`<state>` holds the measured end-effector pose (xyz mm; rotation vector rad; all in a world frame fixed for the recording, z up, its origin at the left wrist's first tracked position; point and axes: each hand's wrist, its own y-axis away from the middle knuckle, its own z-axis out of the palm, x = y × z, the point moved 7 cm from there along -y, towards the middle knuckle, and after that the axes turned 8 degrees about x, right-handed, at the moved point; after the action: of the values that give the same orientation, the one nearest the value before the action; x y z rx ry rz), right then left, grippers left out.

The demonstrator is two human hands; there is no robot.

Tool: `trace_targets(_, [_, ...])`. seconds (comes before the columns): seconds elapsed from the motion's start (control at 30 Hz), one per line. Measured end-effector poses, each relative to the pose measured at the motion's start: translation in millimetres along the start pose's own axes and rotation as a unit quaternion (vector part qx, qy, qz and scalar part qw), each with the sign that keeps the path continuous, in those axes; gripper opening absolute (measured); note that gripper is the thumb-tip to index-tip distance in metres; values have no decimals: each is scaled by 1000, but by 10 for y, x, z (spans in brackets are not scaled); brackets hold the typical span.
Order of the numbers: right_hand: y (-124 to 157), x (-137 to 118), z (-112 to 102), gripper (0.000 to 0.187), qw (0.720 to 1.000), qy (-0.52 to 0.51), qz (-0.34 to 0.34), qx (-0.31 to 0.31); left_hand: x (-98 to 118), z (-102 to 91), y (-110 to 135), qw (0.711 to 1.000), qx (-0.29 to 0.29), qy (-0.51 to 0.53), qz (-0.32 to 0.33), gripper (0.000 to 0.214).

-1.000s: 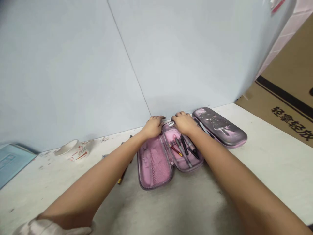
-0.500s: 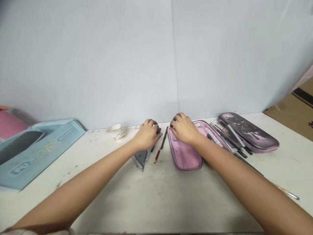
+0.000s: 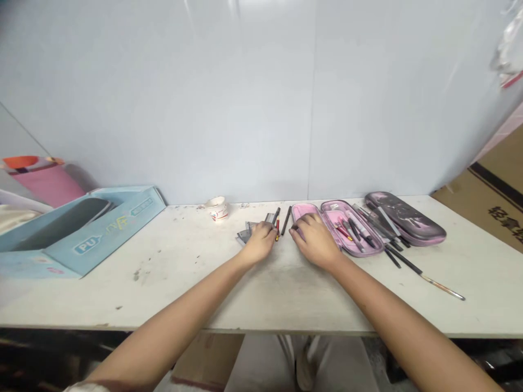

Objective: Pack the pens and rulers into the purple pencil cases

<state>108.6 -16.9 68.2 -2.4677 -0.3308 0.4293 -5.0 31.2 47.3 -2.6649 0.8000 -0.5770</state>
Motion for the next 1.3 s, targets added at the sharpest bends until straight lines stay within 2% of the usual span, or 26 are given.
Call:
trace_targets(0.07, [89,120,-57,28,998,-48,41,32,155,41,-53,996,-9,83,-31,33])
trace_targets(0.17, [207,311,-161,26,991,-73,75,80,468,125,-152,985,12,167,-48,29])
trace_targets(0.33, [441,780,-410,23,983,11,110,147,1046,487,-378,973,-21,229,-19,30])
trace_targets(0.47, [639,1184,-529,25,969,98,147,171,1453,794,-481,987,-70,139,50,32])
trace_targets(0.6, [761,1445,-499,27,955,146,213,145,1573,913,-480,996,-51,-6,78,46])
trace_targets(0.7, [790,1483,-444,30,952,180,222,113,1571,971,-440,992,-54,-51,98,46])
trace_targets(0.83, [806,1462,-421,31,953,200,205,99,1546,975,-403,993,-53,-29,104,38])
trace_targets(1.0, [865,1476,-403,33,955,212,193,74,1422,771,-326,994,-42,19,100,39])
trace_targets(1.07, [871,1470,-402,33,954,223,186,68,1266,621,-271,995,-33,29,94,38])
trace_targets(1.17, [777,1358,-367,33,960,228,151,59,900,375,-175,996,-20,38,77,35])
trace_targets(1.3, [426,913,-207,31,979,187,65,45,293,111,-40,999,0,30,28,32])
